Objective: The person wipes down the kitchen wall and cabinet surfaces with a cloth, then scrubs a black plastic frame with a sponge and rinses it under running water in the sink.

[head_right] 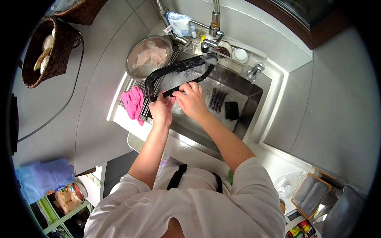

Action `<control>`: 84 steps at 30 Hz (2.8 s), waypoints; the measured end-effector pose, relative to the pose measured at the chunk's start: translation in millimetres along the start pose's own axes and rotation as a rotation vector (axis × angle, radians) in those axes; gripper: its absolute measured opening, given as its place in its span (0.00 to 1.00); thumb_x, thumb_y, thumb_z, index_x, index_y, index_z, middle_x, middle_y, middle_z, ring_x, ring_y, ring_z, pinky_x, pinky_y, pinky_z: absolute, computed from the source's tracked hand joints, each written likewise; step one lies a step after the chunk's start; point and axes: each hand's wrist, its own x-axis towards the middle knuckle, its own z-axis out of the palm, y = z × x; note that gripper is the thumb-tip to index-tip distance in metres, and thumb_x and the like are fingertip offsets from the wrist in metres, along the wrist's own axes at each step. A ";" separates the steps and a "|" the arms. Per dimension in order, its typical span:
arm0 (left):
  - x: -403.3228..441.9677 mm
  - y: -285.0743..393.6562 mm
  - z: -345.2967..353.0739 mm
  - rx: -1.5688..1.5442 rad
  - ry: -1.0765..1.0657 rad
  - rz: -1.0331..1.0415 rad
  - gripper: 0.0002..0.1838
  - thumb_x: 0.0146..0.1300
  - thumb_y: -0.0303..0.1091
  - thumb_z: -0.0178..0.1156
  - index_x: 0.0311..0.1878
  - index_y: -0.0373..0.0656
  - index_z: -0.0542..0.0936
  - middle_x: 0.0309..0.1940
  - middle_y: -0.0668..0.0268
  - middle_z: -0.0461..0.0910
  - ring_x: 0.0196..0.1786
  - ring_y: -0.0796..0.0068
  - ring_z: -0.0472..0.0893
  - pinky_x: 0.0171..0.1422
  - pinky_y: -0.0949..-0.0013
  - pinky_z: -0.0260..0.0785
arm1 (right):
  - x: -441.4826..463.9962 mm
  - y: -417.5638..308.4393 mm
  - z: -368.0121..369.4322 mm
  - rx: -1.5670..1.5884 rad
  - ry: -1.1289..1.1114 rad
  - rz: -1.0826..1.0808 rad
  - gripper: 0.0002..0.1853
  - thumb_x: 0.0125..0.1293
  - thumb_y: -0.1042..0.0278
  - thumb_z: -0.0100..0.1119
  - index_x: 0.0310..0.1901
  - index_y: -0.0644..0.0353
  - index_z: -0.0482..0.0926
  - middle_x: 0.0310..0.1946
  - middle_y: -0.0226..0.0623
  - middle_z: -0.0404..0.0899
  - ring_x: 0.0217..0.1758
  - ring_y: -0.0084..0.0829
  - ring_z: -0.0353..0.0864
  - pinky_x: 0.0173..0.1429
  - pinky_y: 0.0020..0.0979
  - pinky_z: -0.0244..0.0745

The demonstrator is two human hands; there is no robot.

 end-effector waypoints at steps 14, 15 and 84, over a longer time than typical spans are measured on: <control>10.4 -13.4 -9.5 0.050 0.070 0.093 0.11 0.74 0.31 0.47 0.47 0.34 0.75 0.34 0.62 0.77 0.33 0.74 0.78 0.42 0.70 0.79 | -5.9 -9.8 24.9 -0.115 -0.009 0.088 0.09 0.49 0.66 0.68 0.35 0.48 0.83 0.37 0.28 0.73 0.47 0.38 0.69 0.49 0.40 0.64; 7.1 -12.8 -7.6 0.049 0.084 0.105 0.10 0.74 0.31 0.47 0.47 0.35 0.75 0.35 0.62 0.76 0.33 0.74 0.78 0.42 0.69 0.79 | -6.6 -9.0 25.6 -0.118 -0.020 0.075 0.09 0.49 0.66 0.68 0.34 0.49 0.83 0.37 0.28 0.73 0.47 0.38 0.69 0.49 0.40 0.64; 10.3 14.4 -14.9 -0.016 -0.101 0.032 0.11 0.74 0.28 0.46 0.50 0.31 0.74 0.40 0.55 0.80 0.38 0.66 0.83 0.46 0.64 0.83 | -22.1 26.4 25.7 0.749 0.278 0.830 0.04 0.66 0.78 0.58 0.41 0.60 0.78 0.28 0.24 0.73 0.30 0.13 0.70 0.33 0.21 0.65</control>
